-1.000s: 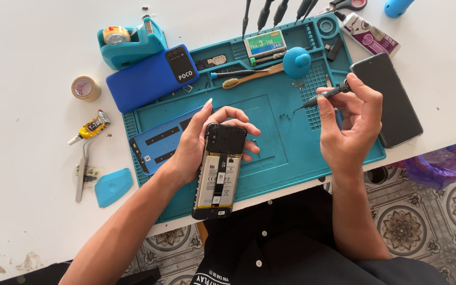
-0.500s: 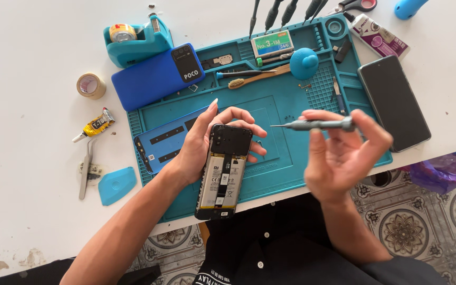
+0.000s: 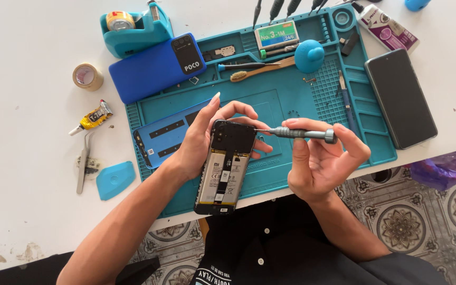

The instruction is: The person handles a SIM card and tray at a repair mat, then picks up a disassembled smartphone and uses a precision screwdriver to unscrew and work on its internal components, holding the phone steady with the other hand.

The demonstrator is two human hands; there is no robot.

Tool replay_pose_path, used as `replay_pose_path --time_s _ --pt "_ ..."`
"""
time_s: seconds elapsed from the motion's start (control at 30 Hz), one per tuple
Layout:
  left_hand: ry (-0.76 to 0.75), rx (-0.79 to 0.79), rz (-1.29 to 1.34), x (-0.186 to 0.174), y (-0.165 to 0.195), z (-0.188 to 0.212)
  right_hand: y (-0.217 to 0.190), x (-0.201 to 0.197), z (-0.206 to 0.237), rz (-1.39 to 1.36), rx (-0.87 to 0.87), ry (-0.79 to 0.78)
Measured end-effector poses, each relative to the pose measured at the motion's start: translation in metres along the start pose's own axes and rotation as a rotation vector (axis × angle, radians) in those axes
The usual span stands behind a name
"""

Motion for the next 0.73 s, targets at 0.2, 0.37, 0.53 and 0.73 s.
replay_pose_path --time_s 0.2,0.37,0.53,0.73 --pt "0.01 0.006 -0.021 0.003 0.002 -0.001 -0.001 -0.004 0.003 -0.022 -0.016 0.023" --pt "0.042 0.083 0.012 -0.001 0.003 -0.001 -0.01 -0.01 0.006 -0.047 -0.148 0.078" --pt "0.02 0.101 0.111 -0.006 0.001 -0.003 -0.008 -0.002 0.009 -0.098 -0.118 -0.057" --pt "0.021 0.106 0.114 -0.009 -0.001 -0.004 -0.004 0.0 0.01 -0.172 -0.062 -0.116"
Point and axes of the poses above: each hand's wrist, its own z-axis away from the middle knuckle, its own x-axis out of the palm, y = z × x, the point moved 6 cm from there along -z, towards the middle knuckle, and after that the axes turned 13 degrees about y, right-handed, at the moved point
